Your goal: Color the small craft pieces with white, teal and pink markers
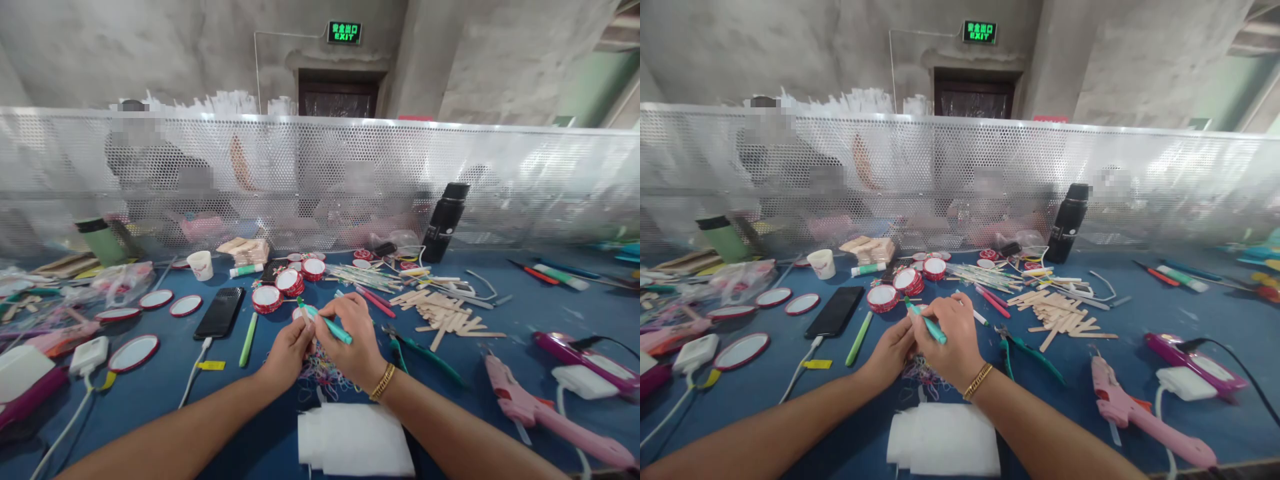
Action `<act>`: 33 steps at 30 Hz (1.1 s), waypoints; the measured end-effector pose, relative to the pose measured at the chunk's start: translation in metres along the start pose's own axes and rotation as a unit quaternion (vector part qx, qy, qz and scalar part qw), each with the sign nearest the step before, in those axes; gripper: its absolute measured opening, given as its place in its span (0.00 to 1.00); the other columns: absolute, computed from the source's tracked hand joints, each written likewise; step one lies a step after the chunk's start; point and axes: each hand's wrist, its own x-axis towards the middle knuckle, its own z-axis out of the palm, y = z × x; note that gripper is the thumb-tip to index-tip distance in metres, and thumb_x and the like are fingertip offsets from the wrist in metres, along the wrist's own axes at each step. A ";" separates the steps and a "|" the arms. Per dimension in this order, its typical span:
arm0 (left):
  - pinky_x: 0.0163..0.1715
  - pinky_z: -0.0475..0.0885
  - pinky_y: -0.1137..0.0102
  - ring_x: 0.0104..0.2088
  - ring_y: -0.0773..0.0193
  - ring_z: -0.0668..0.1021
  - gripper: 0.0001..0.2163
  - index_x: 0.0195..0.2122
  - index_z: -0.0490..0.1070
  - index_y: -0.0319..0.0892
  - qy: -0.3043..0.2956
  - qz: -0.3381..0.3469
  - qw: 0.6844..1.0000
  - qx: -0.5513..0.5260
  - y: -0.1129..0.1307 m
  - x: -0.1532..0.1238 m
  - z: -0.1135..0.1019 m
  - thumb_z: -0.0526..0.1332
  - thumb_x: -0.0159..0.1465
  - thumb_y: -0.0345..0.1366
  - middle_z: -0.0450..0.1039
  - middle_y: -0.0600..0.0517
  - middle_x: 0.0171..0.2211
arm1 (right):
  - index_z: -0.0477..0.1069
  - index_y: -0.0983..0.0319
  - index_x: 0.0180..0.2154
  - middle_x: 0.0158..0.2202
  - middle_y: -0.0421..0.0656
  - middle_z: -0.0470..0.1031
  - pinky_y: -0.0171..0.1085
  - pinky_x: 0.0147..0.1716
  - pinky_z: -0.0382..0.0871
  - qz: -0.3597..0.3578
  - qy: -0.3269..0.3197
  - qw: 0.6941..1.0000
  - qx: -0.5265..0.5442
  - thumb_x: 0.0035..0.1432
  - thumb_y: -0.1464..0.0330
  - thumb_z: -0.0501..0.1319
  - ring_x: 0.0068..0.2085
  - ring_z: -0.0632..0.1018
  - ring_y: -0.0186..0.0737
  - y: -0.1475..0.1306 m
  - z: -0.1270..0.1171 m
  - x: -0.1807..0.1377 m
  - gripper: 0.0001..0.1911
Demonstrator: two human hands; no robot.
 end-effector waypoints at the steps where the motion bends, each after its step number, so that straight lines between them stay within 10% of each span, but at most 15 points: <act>1: 0.21 0.53 0.72 0.20 0.71 0.59 0.24 0.27 0.64 0.42 0.000 0.001 1.000 0.001 -0.001 0.000 0.000 0.57 0.61 0.61 0.58 0.59 0.18 | 0.64 0.59 0.28 0.24 0.36 0.72 0.45 0.46 0.60 0.000 -0.001 1.000 0.000 0.60 0.70 0.59 0.29 0.73 0.36 0.000 0.000 0.000 0.08; 33: 0.21 0.53 0.72 0.21 0.71 0.59 0.24 0.29 0.62 0.42 -0.014 -0.008 1.000 0.009 -0.001 -0.001 0.000 0.55 0.62 0.61 0.58 0.59 0.20 | 0.66 0.59 0.29 0.26 0.37 0.73 0.45 0.48 0.59 -0.005 -0.016 1.000 0.002 0.60 0.71 0.60 0.30 0.74 0.36 0.001 -0.001 -0.002 0.07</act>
